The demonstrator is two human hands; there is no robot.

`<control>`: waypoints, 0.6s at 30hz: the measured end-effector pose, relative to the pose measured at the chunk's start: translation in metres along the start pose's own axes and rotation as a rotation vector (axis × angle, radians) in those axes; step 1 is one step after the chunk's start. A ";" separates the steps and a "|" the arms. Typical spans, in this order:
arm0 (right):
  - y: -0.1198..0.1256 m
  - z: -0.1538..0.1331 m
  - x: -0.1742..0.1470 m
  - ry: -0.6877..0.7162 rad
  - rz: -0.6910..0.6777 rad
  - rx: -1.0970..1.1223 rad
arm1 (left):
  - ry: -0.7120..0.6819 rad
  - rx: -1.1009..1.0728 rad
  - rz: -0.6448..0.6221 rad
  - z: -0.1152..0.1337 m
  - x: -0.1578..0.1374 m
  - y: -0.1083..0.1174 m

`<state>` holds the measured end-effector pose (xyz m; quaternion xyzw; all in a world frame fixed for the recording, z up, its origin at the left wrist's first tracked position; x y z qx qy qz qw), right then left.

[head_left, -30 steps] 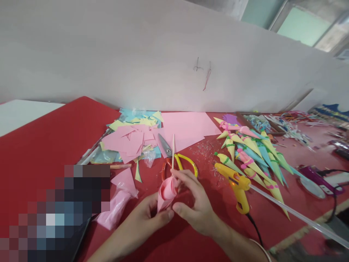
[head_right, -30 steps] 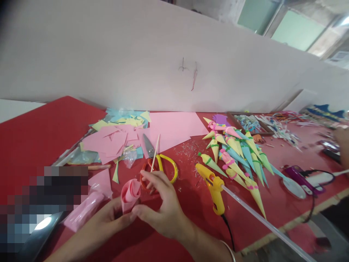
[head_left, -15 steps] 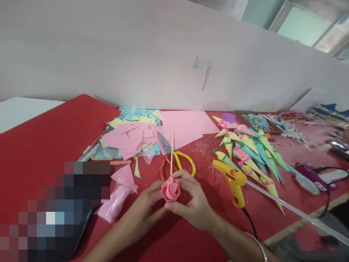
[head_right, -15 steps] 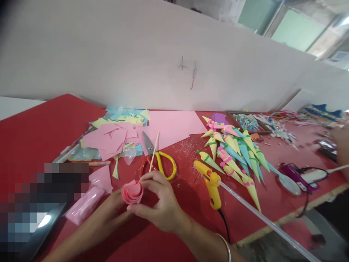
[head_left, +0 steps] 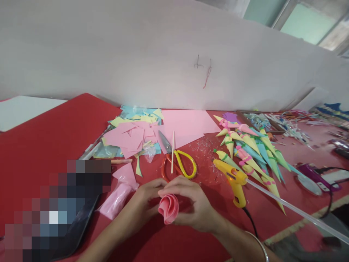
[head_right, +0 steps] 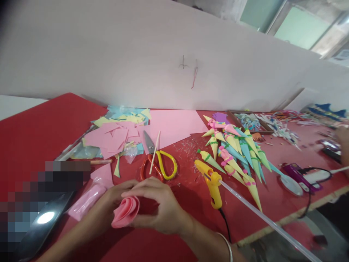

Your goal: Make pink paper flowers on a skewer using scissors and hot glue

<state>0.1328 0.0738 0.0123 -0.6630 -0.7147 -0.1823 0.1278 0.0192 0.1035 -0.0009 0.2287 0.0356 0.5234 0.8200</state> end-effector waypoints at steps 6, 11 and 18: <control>-0.001 -0.001 0.000 0.034 -0.018 -0.032 | 0.014 0.081 -0.129 -0.010 -0.002 -0.001; -0.002 0.002 0.000 -0.036 0.006 -0.064 | -0.023 0.093 -0.190 -0.008 -0.006 -0.008; -0.003 0.005 0.001 -0.158 0.021 -0.012 | -0.026 0.010 -0.216 -0.004 -0.008 -0.013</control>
Point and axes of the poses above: each hand's wrist, its own x-axis towards the middle knuckle, its own y-axis out of the back of the hand, z = x × y, the point moved 5 cm from there along x, towards the middle knuckle, and after that the axes turned 14 degrees about z, right-handed, at the moved point
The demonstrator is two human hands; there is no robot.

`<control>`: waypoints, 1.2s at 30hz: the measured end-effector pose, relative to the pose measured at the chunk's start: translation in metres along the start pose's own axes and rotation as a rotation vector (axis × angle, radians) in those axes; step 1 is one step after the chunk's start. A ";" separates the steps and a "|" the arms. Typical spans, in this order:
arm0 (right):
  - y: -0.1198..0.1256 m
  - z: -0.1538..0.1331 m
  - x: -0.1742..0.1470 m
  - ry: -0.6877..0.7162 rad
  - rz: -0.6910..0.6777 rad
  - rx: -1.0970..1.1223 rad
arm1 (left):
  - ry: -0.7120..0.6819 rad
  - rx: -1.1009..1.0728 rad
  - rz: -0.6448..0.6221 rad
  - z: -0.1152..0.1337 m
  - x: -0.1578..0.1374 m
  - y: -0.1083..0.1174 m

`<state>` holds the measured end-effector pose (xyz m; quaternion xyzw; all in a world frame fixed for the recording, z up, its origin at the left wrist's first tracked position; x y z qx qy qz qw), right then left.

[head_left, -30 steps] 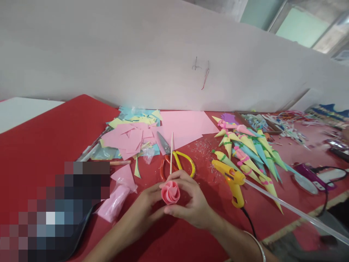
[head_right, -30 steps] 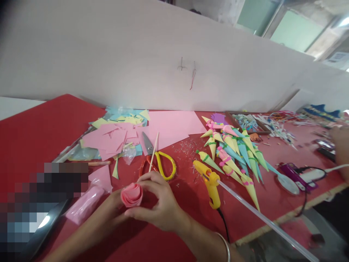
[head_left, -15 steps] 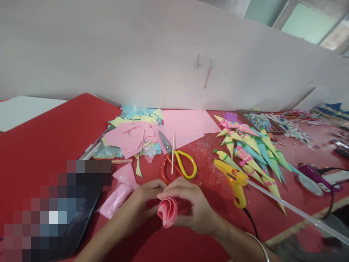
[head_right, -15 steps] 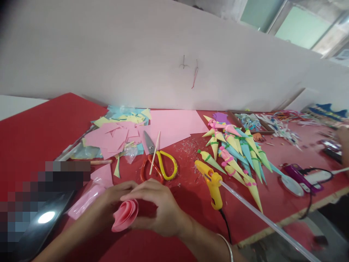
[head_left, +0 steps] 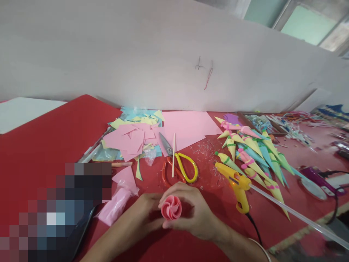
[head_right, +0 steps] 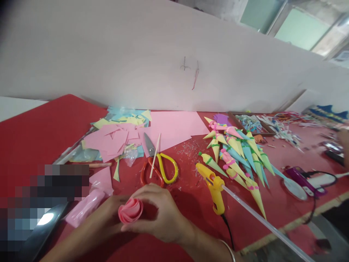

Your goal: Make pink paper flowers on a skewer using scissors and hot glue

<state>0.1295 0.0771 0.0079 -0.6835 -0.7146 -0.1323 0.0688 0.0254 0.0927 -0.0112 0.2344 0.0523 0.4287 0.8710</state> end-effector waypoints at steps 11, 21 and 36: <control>0.001 0.009 -0.001 -0.098 0.066 -0.022 | 0.037 -0.018 0.021 -0.007 -0.004 -0.002; 0.003 0.015 -0.001 -0.130 0.139 0.006 | 0.113 -0.013 -0.001 -0.012 -0.006 -0.005; 0.001 0.016 -0.001 -0.086 0.116 -0.020 | 0.264 -0.046 0.189 -0.016 -0.003 0.003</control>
Point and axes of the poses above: each hand's wrist, its own x-axis towards the middle knuckle, its own y-axis out of the back of the hand, z = x × y, the point moved 5 cm from there along x, towards the middle knuckle, and after that the axes turned 14 degrees about z, right-handed, at the moved point
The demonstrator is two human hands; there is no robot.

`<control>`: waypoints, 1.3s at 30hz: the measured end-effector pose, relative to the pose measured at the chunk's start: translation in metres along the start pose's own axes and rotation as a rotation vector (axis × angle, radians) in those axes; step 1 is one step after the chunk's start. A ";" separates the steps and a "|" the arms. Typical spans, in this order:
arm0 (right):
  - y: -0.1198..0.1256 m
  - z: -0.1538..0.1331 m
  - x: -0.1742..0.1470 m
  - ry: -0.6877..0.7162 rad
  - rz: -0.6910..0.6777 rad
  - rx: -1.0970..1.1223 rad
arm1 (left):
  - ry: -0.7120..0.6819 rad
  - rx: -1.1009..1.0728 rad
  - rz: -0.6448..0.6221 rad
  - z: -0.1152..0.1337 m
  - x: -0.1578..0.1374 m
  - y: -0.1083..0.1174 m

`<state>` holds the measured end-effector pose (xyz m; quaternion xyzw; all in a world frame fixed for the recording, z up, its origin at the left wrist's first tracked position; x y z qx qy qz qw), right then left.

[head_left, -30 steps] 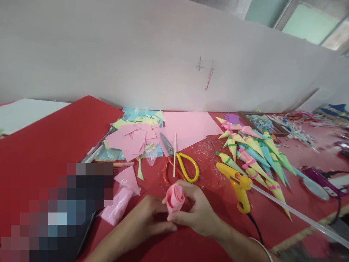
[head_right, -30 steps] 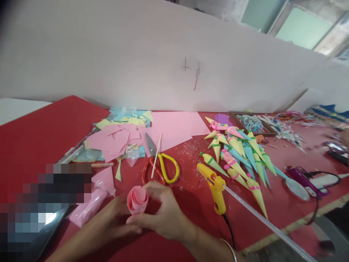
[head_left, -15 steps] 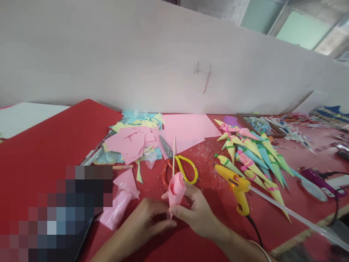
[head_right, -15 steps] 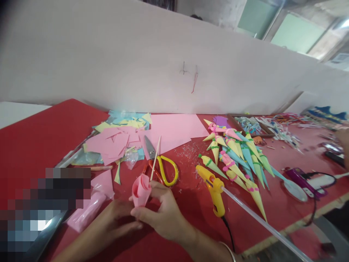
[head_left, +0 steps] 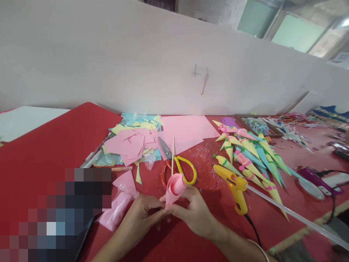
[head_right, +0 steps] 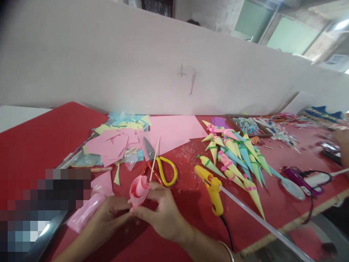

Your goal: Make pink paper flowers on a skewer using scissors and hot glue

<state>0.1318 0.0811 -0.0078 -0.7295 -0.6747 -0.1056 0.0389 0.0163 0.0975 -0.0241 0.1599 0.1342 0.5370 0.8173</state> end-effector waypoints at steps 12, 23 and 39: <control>0.007 -0.001 0.003 -0.002 0.117 -0.040 | -0.149 0.122 0.241 0.008 0.005 0.026; -0.010 0.012 -0.004 -0.034 -0.154 -0.064 | -0.279 0.087 0.384 0.025 -0.002 0.025; -0.007 -0.001 -0.002 0.174 -0.125 -0.031 | -0.533 0.094 0.394 0.040 -0.008 0.029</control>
Point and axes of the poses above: each hand's wrist, its own x-axis towards the middle knuckle, its own y-axis out of the back of the hand, z = x × y, the point moved 5 cm from there along x, towards the middle knuckle, and after that the axes turned 14 degrees about z, right-handed, at the moved point
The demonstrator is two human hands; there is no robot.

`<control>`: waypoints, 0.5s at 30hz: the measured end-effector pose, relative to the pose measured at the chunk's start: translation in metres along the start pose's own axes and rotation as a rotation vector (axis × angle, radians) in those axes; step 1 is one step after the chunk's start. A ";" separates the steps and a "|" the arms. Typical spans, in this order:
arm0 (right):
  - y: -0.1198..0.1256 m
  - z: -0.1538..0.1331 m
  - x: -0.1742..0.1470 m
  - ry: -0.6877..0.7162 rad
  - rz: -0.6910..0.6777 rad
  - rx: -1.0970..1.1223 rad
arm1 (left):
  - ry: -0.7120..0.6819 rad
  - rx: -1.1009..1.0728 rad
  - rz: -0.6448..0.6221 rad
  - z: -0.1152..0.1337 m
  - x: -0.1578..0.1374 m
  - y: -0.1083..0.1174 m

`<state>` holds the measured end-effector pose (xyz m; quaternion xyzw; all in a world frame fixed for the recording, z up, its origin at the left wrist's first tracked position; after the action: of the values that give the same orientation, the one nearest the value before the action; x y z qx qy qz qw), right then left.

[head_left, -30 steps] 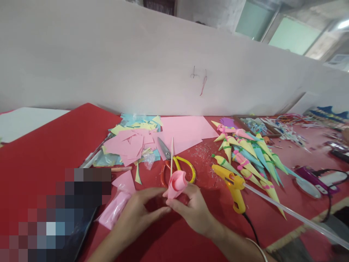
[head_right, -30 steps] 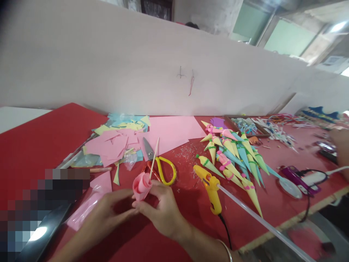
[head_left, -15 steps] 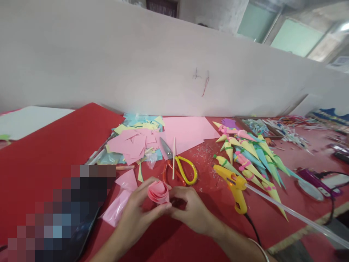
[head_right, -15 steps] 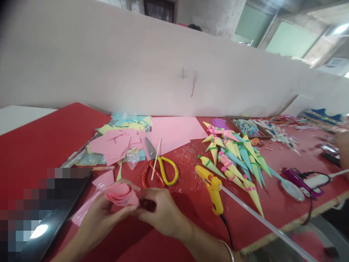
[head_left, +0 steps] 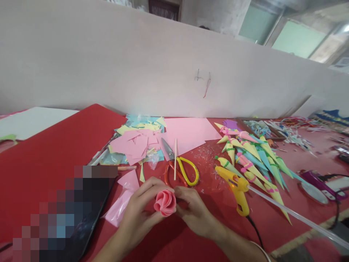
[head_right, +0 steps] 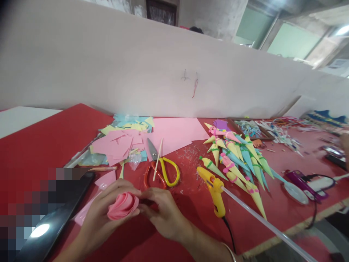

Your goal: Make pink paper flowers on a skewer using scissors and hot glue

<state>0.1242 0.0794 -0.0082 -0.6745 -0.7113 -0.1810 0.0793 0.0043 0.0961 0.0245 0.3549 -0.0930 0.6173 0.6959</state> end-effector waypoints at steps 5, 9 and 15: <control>0.001 0.002 0.000 0.007 -0.002 -0.036 | -0.003 0.015 0.008 0.003 0.002 0.001; 0.001 0.006 0.001 0.009 0.010 -0.103 | -0.026 0.032 0.044 0.006 0.002 0.004; 0.000 0.007 -0.001 0.003 -0.010 -0.208 | 0.137 -0.006 0.090 -0.008 -0.001 0.005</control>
<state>0.1252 0.0809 -0.0156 -0.6751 -0.6920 -0.2553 0.0092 -0.0029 0.0998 0.0200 0.3053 -0.0628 0.6706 0.6732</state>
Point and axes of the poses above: each hand's wrist, its own x-axis towards the middle knuckle, its own y-axis out of the back of the hand, z = x × y, the point moved 5 cm from there along x, towards the middle knuckle, and after that the axes turned 14 degrees about z, right-handed, at the moved point
